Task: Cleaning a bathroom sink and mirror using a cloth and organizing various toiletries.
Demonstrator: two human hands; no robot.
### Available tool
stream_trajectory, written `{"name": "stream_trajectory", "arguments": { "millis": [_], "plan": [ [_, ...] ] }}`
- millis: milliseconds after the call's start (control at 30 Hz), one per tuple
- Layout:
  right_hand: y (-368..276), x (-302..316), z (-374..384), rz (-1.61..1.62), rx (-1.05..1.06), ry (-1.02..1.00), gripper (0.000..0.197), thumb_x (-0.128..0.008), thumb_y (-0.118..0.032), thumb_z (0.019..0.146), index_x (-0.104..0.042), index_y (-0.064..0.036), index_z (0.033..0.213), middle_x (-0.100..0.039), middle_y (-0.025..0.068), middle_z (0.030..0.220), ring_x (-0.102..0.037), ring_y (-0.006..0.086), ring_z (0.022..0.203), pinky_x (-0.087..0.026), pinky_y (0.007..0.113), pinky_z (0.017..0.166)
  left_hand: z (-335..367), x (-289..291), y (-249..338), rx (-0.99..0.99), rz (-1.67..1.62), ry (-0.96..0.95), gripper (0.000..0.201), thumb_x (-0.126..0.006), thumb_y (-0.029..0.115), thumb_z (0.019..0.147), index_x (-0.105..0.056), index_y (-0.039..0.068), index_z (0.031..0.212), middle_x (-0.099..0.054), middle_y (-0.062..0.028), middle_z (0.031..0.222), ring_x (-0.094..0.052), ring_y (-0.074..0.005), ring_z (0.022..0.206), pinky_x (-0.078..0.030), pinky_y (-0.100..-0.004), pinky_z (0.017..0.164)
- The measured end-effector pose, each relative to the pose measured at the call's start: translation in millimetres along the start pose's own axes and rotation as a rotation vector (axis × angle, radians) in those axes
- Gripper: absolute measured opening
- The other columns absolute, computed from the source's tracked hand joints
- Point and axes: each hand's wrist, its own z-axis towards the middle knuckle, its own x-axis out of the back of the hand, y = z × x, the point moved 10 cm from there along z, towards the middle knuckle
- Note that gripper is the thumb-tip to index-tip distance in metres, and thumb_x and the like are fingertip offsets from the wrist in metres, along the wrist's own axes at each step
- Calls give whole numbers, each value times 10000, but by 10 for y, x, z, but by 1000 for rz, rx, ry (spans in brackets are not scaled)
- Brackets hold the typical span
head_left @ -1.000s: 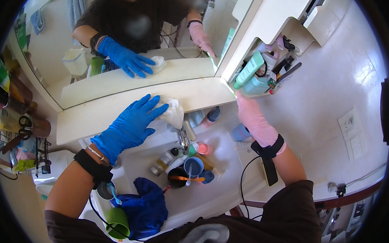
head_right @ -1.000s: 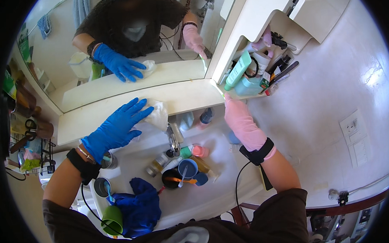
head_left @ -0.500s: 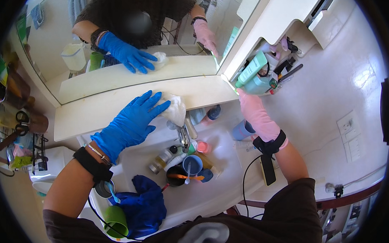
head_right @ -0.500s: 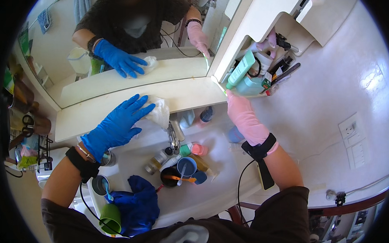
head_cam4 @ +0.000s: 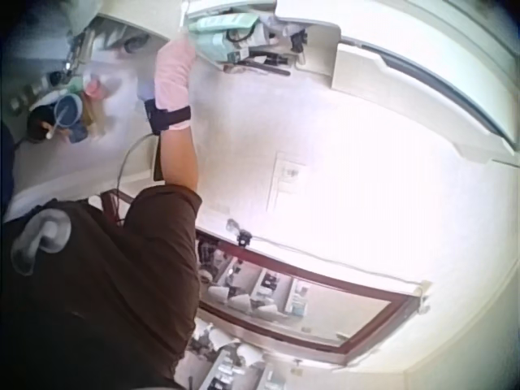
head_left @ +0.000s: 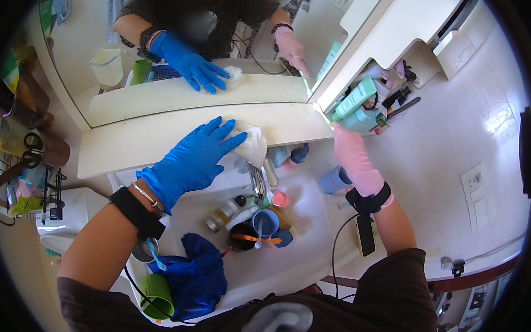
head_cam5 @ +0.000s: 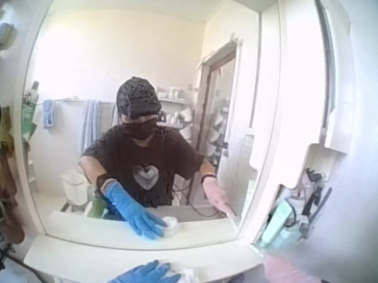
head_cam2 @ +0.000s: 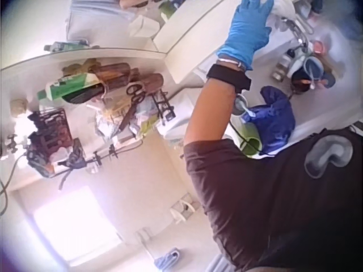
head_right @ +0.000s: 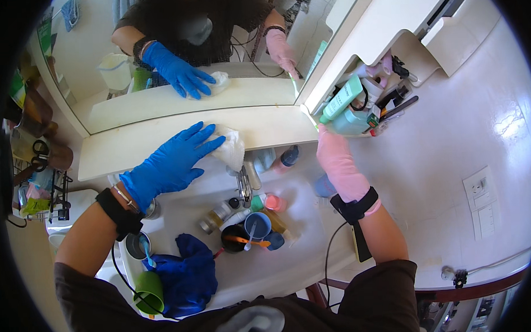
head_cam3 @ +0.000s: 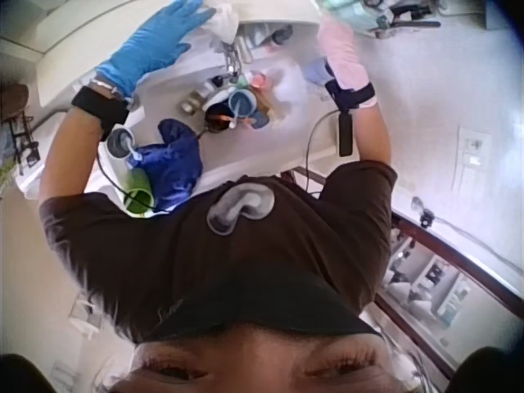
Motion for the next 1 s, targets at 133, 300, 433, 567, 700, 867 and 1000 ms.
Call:
{"name": "stream_trajectory", "arguments": {
  "millis": [133, 300, 433, 567, 700, 867, 1000],
  "plan": [
    [45, -23, -100, 68, -7, -31, 336, -413, -76, 832, -469, -33, 1161, -600, 236, 825, -583, 387, 800, -460, 458, 693, -57, 9, -17, 22, -23, -14, 756, -655, 137, 707, -268, 91, 1354, -282, -198, 1369, -263, -355, 1271, -218, -399, 1064],
    [81, -8, -101, 292, -32, -9, 326, -387, -88, 848, -459, -24, 1160, -594, 244, 803, -575, 402, 788, -454, 469, 682, -45, -5, -3, -5, -3, -20, 742, -646, 151, 714, -272, 90, 1352, -282, -203, 1367, -270, -357, 1267, -221, -399, 1063],
    [67, 4, -86, 122, 38, 38, 325, -382, -109, 859, -464, -41, 1165, -593, 245, 805, -572, 406, 766, -453, 472, 677, -24, -21, 24, -40, 8, 11, 745, -646, 153, 711, -273, 93, 1353, -279, -201, 1370, -274, -358, 1265, -226, -398, 1062],
    [19, 91, -59, 188, 5, 69, 311, -391, -124, 867, -499, -68, 1153, -586, 258, 833, -569, 397, 792, -450, 459, 679, -22, -35, 6, -3, 36, -35, 750, -648, 154, 708, -272, 93, 1354, -280, -203, 1368, -270, -359, 1267, -223, -398, 1063],
    [121, 125, -127, 319, 48, 155, 283, -432, -143, 866, -547, -68, 1112, -591, 233, 839, -577, 374, 770, -455, 422, 655, -25, -36, -11, -13, 11, -15, 757, -650, 155, 705, -267, 94, 1355, -278, -201, 1370, -262, -360, 1271, -221, -399, 1065],
    [241, 378, -355, 788, -83, 109, 266, -505, -159, 845, -584, -69, 1083, -586, 161, 857, -569, 319, 764, -452, 379, 652, -22, -67, -2, -26, 54, -32, 760, -651, 162, 704, -266, 95, 1356, -266, -198, 1377, -257, -359, 1273, -220, -399, 1065],
    [247, 670, -266, 405, 97, 303, 254, -504, -128, 836, -592, -72, 1067, -584, 159, 873, -568, 319, 797, -452, 383, 672, -15, -39, 4, -17, 43, -36, 763, -651, 166, 704, -263, 92, 1356, -266, -204, 1375, -259, -360, 1272, -223, -399, 1064]
  ]
}}
